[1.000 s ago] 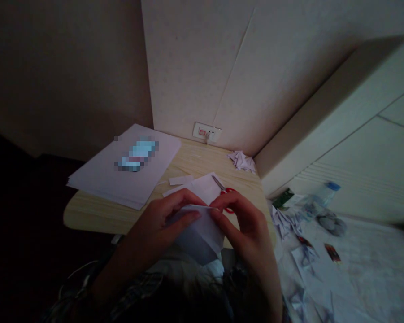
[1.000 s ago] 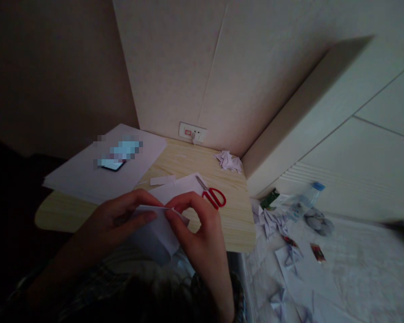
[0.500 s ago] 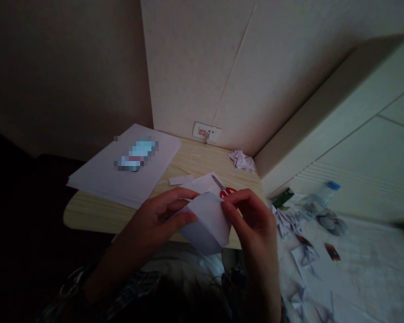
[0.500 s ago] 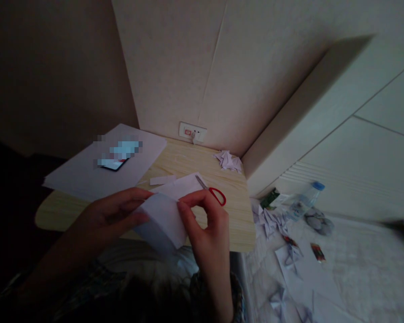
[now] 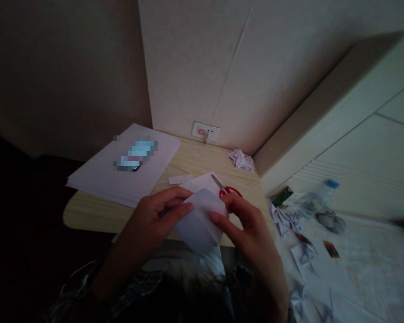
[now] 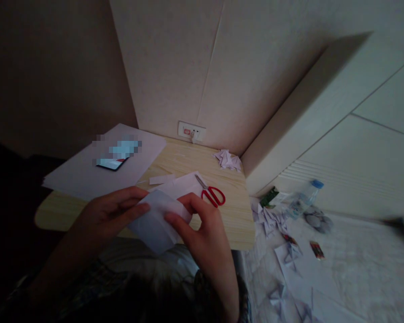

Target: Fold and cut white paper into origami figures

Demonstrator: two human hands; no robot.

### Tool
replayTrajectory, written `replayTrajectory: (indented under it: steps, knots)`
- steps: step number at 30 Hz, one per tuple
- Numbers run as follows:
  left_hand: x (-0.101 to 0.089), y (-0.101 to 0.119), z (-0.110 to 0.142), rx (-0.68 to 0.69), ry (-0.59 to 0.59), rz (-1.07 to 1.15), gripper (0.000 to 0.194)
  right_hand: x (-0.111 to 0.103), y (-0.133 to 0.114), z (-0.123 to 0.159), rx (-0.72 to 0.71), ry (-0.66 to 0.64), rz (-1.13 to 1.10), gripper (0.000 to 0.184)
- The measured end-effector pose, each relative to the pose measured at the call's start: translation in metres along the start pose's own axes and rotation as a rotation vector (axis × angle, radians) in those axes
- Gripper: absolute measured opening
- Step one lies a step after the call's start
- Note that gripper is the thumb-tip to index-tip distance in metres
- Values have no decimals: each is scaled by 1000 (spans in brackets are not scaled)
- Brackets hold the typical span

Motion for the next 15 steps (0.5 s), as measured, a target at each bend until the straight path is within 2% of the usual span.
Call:
replayTrajectory:
  steps: [3, 5, 12, 15]
  knots:
    - [-1, 2, 1, 20, 24, 2, 7, 4, 6, 3, 31, -74, 11, 9]
    - [-1, 2, 1, 21, 25, 13, 7, 3, 8, 4, 48, -73, 19, 10]
    - [-2, 2, -4, 89, 28, 24, 6, -4, 10, -1, 99, 47, -26, 13]
    - [-7, 3, -7, 118, 69, 64, 6, -9, 16, -2, 150, 113, -108, 17]
Point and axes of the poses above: each hand's wrist, its own z-axis away from the middle knuckle, its own x-axis out of the palm, y = z × x, the point moved 10 cm from there along -z, towards the middle knuckle, and after that the axes turned 15 degrees about y, right-handed, at the moved point
